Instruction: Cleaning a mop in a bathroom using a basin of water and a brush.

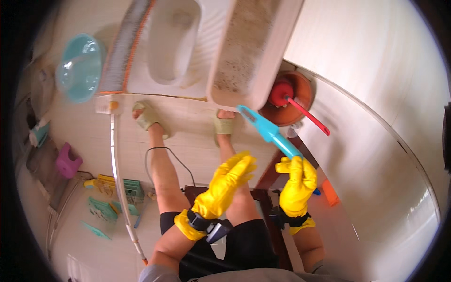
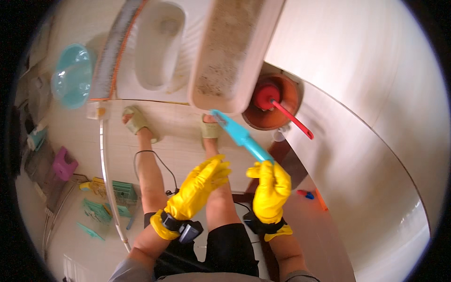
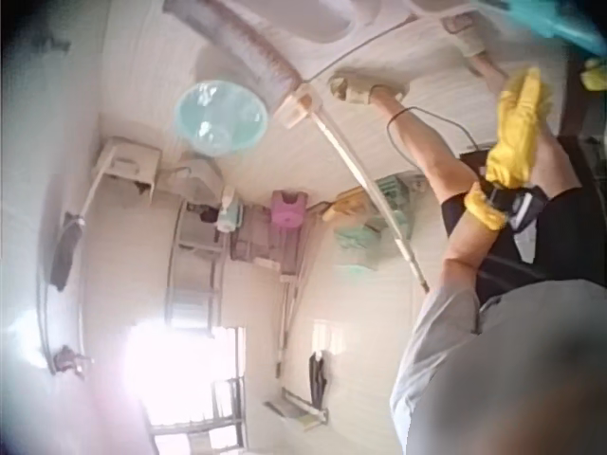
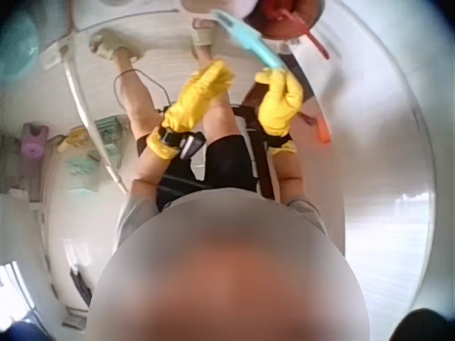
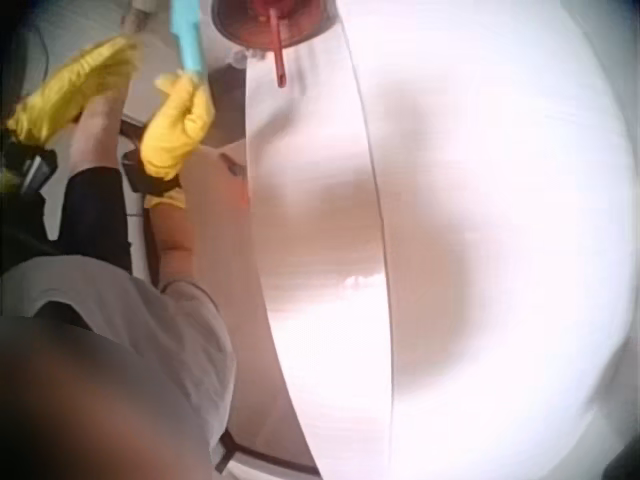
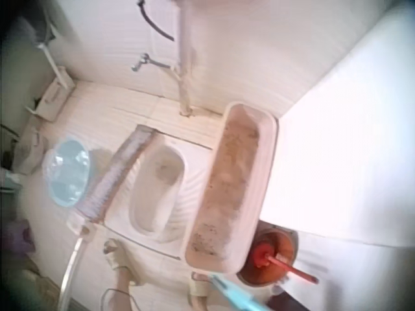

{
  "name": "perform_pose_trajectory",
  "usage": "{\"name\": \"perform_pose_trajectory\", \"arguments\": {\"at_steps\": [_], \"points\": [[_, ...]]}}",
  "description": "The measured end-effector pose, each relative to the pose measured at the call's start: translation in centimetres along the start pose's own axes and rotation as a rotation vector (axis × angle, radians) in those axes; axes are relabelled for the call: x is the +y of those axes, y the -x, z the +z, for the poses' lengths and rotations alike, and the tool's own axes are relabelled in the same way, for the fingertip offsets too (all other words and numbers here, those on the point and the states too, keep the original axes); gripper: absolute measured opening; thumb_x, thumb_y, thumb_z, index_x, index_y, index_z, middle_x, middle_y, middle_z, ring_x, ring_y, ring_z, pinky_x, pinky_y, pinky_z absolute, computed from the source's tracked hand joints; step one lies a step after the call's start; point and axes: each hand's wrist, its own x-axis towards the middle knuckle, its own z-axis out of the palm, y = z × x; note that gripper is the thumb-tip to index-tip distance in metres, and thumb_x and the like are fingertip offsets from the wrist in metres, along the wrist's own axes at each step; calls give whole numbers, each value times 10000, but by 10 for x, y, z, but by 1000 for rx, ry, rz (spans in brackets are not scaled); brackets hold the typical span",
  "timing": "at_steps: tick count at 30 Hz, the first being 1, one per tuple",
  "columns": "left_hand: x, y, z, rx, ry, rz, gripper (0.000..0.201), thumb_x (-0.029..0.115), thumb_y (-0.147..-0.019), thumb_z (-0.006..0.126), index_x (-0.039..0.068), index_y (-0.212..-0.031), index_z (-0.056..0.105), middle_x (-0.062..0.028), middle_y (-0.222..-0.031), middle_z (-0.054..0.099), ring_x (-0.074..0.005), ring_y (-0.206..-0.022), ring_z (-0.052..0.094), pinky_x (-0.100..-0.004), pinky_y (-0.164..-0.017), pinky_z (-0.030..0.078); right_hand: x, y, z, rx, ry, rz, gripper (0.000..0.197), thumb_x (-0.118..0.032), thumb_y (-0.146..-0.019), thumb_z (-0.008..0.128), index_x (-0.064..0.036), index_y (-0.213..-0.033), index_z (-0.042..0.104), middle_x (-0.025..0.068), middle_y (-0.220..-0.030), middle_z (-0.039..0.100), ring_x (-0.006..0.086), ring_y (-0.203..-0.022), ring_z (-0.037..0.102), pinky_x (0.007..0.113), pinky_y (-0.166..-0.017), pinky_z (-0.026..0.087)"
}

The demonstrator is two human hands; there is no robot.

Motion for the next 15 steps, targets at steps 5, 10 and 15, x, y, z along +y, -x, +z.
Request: {"name": "perform_pose_trajectory", "arguments": {"at_steps": [5,10,15], "points": [[51,7,0,-160,569,32,518,267,-1046,543,3,-1478,435,-170,-1488,484,-287,-1356,475,-417,-1138,373,-41,25,64,-317,-196,14,224,-155,-1017,618,60,-1049,673,91,-811,737,147,-715,684,270,-681,507],[76,19,-52,9,390,319,404,204,-1029,572,-27,-1360,540,-174,-1408,564,-257,-1239,566,-383,-1074,431,-41,29,94,-456,-84,186,368,-197,-929,750,15,-1203,628,76,-957,717,133,-841,671,272,-785,514],[96,40,-85,171,175,382,366,83,-974,662,-2,-1325,598,-90,-1276,658,-164,-1147,603,-300,-1013,458,-67,-5,130,-958,141,-31,582,-116,-839,800,-26,-1349,534,73,-1234,656,181,-1007,661,331,-892,525]]}}
